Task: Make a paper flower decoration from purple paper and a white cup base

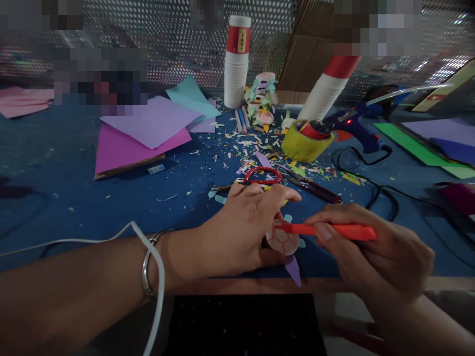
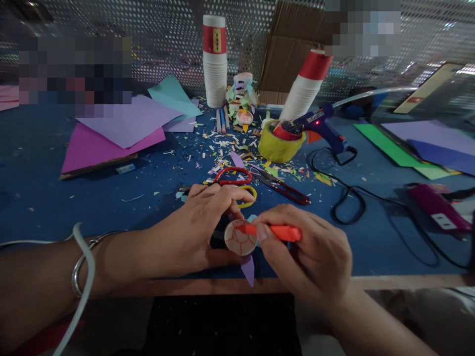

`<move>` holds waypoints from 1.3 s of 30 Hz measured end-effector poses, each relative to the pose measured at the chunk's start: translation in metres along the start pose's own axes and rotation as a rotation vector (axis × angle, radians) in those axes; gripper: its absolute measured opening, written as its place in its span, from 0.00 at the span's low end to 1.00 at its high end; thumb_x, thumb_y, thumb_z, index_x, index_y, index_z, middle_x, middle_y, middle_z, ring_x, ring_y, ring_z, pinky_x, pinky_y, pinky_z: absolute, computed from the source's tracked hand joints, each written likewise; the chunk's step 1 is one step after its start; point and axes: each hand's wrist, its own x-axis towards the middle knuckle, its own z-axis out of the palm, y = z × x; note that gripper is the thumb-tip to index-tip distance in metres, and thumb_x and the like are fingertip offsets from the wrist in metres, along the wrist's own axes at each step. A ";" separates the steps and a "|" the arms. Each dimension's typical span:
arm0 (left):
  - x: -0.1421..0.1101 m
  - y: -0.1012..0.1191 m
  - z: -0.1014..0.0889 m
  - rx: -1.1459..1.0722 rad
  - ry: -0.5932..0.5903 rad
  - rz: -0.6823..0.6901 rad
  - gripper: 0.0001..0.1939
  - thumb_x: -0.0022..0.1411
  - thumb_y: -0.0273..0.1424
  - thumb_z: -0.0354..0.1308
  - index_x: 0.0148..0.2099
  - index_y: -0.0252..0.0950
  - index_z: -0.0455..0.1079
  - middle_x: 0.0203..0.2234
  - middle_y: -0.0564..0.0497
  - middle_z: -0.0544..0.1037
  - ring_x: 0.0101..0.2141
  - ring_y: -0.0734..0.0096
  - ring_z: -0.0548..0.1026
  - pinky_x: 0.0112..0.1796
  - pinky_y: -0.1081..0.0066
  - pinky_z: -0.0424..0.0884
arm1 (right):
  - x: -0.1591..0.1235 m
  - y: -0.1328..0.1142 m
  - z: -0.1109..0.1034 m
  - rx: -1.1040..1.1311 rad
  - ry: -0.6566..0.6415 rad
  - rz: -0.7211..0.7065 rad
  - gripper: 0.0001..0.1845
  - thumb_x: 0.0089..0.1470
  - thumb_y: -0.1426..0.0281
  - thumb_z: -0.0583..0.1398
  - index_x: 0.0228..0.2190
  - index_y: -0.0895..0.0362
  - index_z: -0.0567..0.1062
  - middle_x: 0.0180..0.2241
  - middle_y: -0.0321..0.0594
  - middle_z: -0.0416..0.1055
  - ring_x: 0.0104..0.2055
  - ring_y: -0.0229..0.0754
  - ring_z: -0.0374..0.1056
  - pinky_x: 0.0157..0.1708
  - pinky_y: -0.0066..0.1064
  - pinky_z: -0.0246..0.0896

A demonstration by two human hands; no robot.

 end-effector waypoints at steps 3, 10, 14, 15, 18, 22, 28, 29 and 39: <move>0.000 0.001 0.000 -0.001 -0.002 -0.015 0.37 0.54 0.40 0.68 0.61 0.39 0.55 0.46 0.46 0.78 0.49 0.51 0.72 0.46 0.54 0.58 | 0.000 0.000 0.000 -0.006 0.001 0.000 0.06 0.58 0.72 0.60 0.30 0.49 0.74 0.24 0.29 0.75 0.23 0.36 0.71 0.30 0.30 0.67; 0.000 0.001 -0.001 -0.013 -0.010 -0.009 0.36 0.56 0.41 0.67 0.61 0.39 0.56 0.45 0.47 0.78 0.49 0.51 0.72 0.47 0.53 0.58 | -0.002 -0.001 -0.005 -0.036 -0.038 -0.020 0.07 0.58 0.72 0.59 0.31 0.47 0.73 0.25 0.29 0.76 0.23 0.37 0.71 0.30 0.33 0.69; -0.001 0.000 -0.001 -0.013 -0.009 0.000 0.35 0.57 0.43 0.66 0.61 0.39 0.56 0.45 0.46 0.78 0.49 0.50 0.72 0.46 0.53 0.58 | -0.002 -0.003 -0.007 -0.013 -0.020 -0.052 0.08 0.58 0.74 0.59 0.30 0.48 0.72 0.25 0.28 0.75 0.23 0.35 0.70 0.28 0.31 0.67; -0.001 0.000 -0.001 -0.012 -0.010 -0.004 0.36 0.57 0.42 0.67 0.61 0.39 0.55 0.45 0.46 0.78 0.49 0.51 0.72 0.46 0.54 0.58 | -0.002 -0.003 -0.007 -0.004 -0.023 -0.055 0.08 0.58 0.74 0.59 0.30 0.48 0.72 0.24 0.28 0.75 0.23 0.34 0.70 0.28 0.30 0.67; -0.001 0.001 -0.002 -0.017 -0.015 -0.010 0.37 0.56 0.41 0.67 0.61 0.39 0.55 0.45 0.46 0.78 0.48 0.51 0.72 0.46 0.54 0.57 | -0.003 -0.003 -0.007 0.012 -0.030 -0.045 0.08 0.58 0.74 0.59 0.30 0.48 0.72 0.24 0.27 0.75 0.23 0.35 0.70 0.28 0.30 0.67; -0.001 0.002 -0.002 -0.028 -0.022 -0.011 0.36 0.56 0.41 0.67 0.61 0.39 0.55 0.46 0.46 0.78 0.48 0.52 0.72 0.46 0.54 0.56 | -0.005 -0.005 -0.005 0.019 0.010 -0.042 0.09 0.58 0.75 0.58 0.30 0.48 0.72 0.26 0.30 0.76 0.25 0.38 0.71 0.28 0.34 0.67; 0.000 0.001 -0.001 -0.021 -0.012 -0.009 0.37 0.55 0.41 0.68 0.61 0.39 0.55 0.45 0.47 0.78 0.49 0.51 0.71 0.46 0.54 0.56 | -0.004 -0.007 -0.004 0.057 0.062 -0.014 0.09 0.58 0.76 0.59 0.32 0.48 0.74 0.25 0.29 0.74 0.23 0.36 0.69 0.28 0.32 0.65; 0.000 0.001 -0.001 -0.017 -0.009 -0.006 0.37 0.55 0.41 0.68 0.61 0.39 0.55 0.45 0.47 0.78 0.49 0.51 0.71 0.46 0.54 0.56 | -0.003 -0.006 -0.003 0.059 0.068 -0.014 0.08 0.58 0.75 0.59 0.32 0.49 0.74 0.25 0.29 0.75 0.23 0.35 0.69 0.28 0.31 0.65; 0.000 0.001 0.001 0.003 0.006 -0.007 0.36 0.54 0.39 0.69 0.60 0.40 0.56 0.45 0.48 0.78 0.49 0.51 0.72 0.46 0.55 0.58 | -0.001 0.005 0.000 -0.070 0.061 -0.085 0.07 0.57 0.73 0.59 0.30 0.50 0.75 0.24 0.26 0.75 0.21 0.33 0.70 0.29 0.26 0.67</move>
